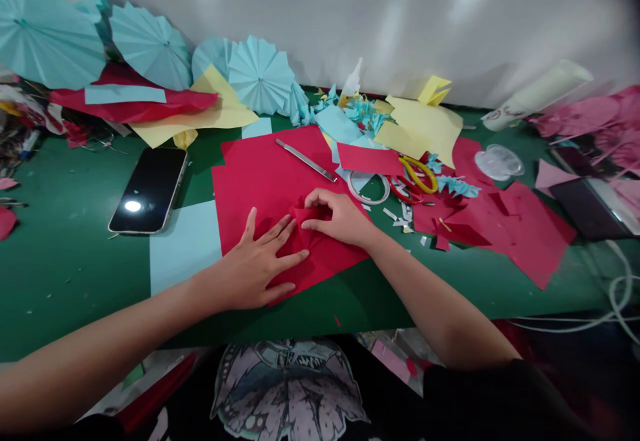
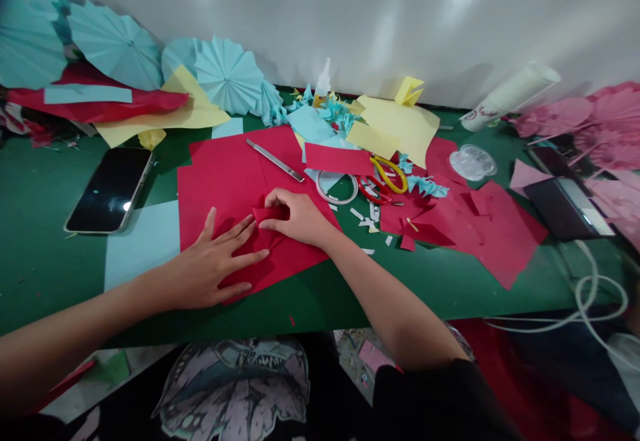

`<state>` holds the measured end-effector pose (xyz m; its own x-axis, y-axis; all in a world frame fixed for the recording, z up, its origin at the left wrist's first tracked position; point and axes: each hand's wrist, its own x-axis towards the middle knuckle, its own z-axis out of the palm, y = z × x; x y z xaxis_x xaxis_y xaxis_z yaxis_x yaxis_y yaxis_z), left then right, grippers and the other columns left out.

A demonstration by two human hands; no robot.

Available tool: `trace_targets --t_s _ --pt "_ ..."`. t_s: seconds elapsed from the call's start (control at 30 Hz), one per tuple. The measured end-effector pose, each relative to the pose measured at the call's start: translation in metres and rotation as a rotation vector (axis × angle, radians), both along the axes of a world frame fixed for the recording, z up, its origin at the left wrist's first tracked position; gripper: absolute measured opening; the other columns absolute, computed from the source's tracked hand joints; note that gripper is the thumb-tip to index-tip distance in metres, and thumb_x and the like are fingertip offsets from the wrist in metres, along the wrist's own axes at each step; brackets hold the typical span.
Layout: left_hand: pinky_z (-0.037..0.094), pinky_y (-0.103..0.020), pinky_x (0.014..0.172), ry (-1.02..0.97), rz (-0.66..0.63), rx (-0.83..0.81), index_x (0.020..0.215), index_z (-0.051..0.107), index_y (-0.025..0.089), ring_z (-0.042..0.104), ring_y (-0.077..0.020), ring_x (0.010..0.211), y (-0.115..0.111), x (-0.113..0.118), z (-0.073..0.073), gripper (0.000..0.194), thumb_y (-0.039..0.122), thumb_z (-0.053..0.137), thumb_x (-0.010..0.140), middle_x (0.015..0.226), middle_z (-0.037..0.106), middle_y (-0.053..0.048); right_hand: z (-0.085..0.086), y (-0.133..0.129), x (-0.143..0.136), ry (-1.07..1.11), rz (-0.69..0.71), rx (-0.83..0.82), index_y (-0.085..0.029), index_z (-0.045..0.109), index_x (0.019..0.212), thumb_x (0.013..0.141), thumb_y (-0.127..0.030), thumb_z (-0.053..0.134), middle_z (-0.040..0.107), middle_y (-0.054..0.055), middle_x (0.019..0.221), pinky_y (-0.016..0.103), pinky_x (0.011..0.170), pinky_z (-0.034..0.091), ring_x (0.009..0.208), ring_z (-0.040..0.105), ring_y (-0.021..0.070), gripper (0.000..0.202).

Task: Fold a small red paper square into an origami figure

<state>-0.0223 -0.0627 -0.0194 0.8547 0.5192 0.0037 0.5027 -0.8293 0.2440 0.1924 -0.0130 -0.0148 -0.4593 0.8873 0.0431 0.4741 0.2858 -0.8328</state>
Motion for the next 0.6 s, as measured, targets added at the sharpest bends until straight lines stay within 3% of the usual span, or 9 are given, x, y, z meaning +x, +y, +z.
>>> trace_targets --t_s 0.37,0.6 --pt "-0.005 -0.072 0.095 -0.002 -0.056 -0.002 0.128 0.044 0.036 0.02 -0.0361 0.134 0.0065 -0.002 0.0081 0.042 0.048 0.045 0.088 0.144 0.029 -0.014 0.0016 -0.0006 -0.0025 -0.12 -0.027 0.062 -0.018 0.051 0.07 0.077 -0.036 0.06 0.059 0.002 0.075 0.027 0.061 0.037 0.068 0.051 0.0133 0.021" --pt "-0.006 -0.071 0.096 0.028 -0.029 -0.009 0.137 0.032 0.029 0.026 -0.0365 0.132 0.0098 -0.0037 0.0086 0.059 0.049 0.05 0.084 0.143 0.032 -0.017 0.0016 -0.0012 -0.0036 -0.123 -0.029 0.066 -0.018 0.051 0.069 0.077 -0.036 0.059 0.057 0.001 0.072 0.026 0.06 0.036 0.065 0.05 0.0125 0.021"
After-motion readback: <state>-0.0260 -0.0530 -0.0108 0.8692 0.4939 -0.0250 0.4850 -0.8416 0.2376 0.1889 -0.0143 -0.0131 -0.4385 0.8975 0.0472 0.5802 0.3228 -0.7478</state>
